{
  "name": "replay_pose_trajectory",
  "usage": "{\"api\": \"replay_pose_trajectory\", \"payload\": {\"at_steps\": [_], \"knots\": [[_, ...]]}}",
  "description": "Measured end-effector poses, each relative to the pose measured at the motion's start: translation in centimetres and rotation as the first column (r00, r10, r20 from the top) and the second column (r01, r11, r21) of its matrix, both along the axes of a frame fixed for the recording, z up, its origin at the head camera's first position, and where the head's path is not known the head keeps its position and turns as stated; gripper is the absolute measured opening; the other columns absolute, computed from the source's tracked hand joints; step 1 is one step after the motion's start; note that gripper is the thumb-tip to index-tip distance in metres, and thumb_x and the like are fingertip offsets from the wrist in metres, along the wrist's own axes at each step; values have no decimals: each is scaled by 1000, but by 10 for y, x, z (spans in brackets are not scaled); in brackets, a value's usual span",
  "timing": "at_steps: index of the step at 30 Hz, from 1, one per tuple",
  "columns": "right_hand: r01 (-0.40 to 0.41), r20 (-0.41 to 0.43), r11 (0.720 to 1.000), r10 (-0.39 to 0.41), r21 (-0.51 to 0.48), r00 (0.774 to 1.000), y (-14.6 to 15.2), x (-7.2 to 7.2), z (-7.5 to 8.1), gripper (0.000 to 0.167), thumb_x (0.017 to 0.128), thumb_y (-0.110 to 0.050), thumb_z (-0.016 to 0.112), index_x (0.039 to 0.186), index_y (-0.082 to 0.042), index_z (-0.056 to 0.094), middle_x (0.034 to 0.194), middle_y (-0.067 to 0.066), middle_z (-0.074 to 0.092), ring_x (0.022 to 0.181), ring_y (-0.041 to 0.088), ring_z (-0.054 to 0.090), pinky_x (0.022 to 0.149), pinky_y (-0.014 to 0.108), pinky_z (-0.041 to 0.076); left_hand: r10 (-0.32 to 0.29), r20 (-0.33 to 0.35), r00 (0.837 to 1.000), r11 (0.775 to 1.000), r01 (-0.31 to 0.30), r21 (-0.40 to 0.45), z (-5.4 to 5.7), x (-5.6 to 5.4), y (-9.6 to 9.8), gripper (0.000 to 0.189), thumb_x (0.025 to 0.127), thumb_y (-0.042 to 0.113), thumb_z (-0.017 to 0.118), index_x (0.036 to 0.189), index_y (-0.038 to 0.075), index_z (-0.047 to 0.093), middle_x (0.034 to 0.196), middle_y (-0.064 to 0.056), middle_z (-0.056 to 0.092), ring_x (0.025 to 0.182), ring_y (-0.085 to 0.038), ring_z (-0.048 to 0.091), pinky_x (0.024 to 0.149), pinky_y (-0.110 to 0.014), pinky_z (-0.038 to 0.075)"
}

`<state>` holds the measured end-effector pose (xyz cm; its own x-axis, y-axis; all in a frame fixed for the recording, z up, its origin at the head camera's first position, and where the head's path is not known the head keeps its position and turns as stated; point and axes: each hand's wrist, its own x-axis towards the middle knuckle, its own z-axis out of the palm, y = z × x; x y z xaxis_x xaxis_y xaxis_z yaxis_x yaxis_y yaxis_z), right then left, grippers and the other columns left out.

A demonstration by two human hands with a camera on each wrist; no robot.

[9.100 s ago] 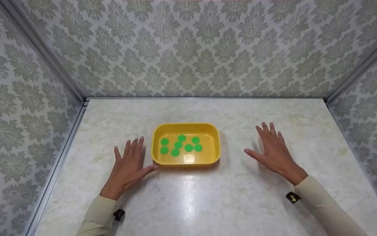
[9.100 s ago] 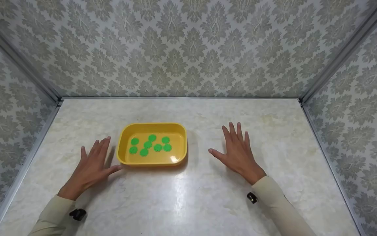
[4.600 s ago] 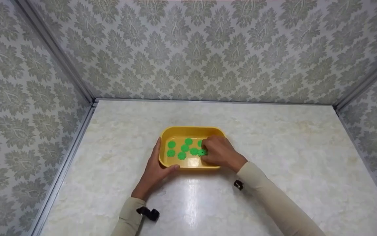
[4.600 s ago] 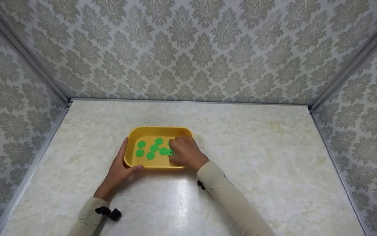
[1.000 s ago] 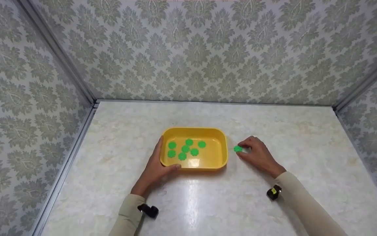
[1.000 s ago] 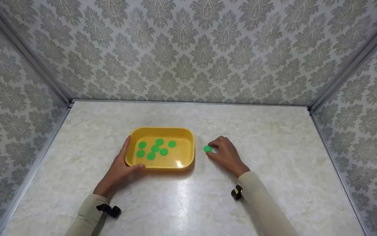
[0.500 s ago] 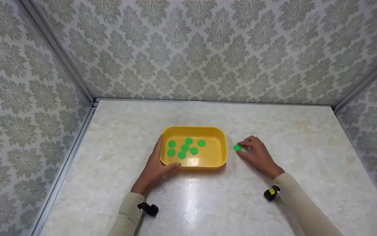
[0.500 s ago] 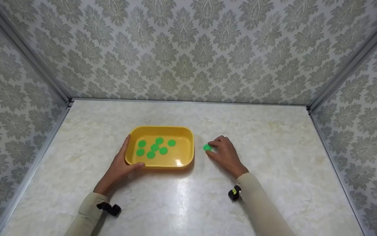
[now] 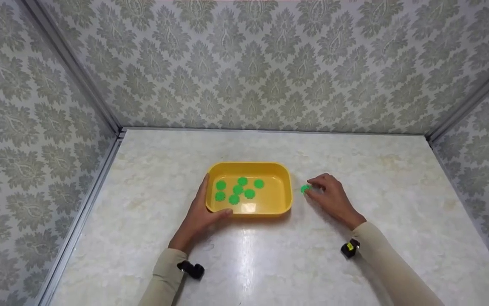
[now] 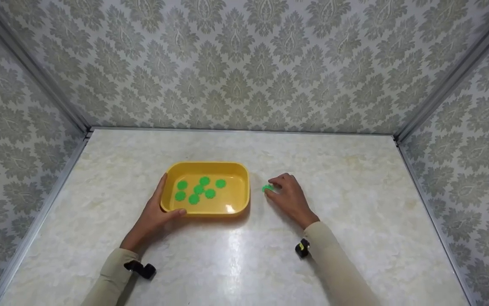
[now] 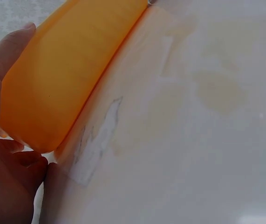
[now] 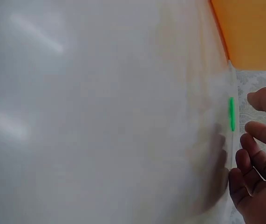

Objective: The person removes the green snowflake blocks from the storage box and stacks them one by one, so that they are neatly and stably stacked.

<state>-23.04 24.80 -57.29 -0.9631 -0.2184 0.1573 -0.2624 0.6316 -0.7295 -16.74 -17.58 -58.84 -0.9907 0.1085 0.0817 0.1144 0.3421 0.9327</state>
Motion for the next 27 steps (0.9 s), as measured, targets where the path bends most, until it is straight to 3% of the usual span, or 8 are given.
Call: {"api": "replay_pose_trajectory", "payload": {"at_steps": [6,13,20,27], "knots": [[-27,-56,999,24,-45,998,-11,-4,19,30,98,-18,86,123,-1,81,114,16,73,105,32,65,94,52,54,11,19,1000,1000,-11,-13,0,1,-3,133,85,36,97,179,20,6,184,-11,16,168,-32,19,134,-56,17],[-94,-63,992,89,-80,994,-30,-7,44,27,99,-20,86,123,-7,82,118,15,74,110,31,65,97,52,53,9,43,999,1000,-9,0,-1,2,-4,132,86,38,96,180,22,4,184,-7,16,168,-29,19,134,-56,18],[-175,-58,978,170,-117,984,-47,-10,55,31,100,-20,85,125,-4,81,120,15,74,114,43,63,101,64,51,6,38,999,1000,-6,5,0,1,-2,131,87,37,96,180,22,5,184,-6,15,168,-28,18,134,-57,17],[-268,-40,954,265,-138,964,-61,-10,59,31,101,-18,83,127,-1,79,124,21,73,117,43,66,103,61,55,13,37,999,1000,-13,11,2,1,0,131,86,37,97,180,24,6,184,-4,16,168,-27,18,135,-55,16]]}}
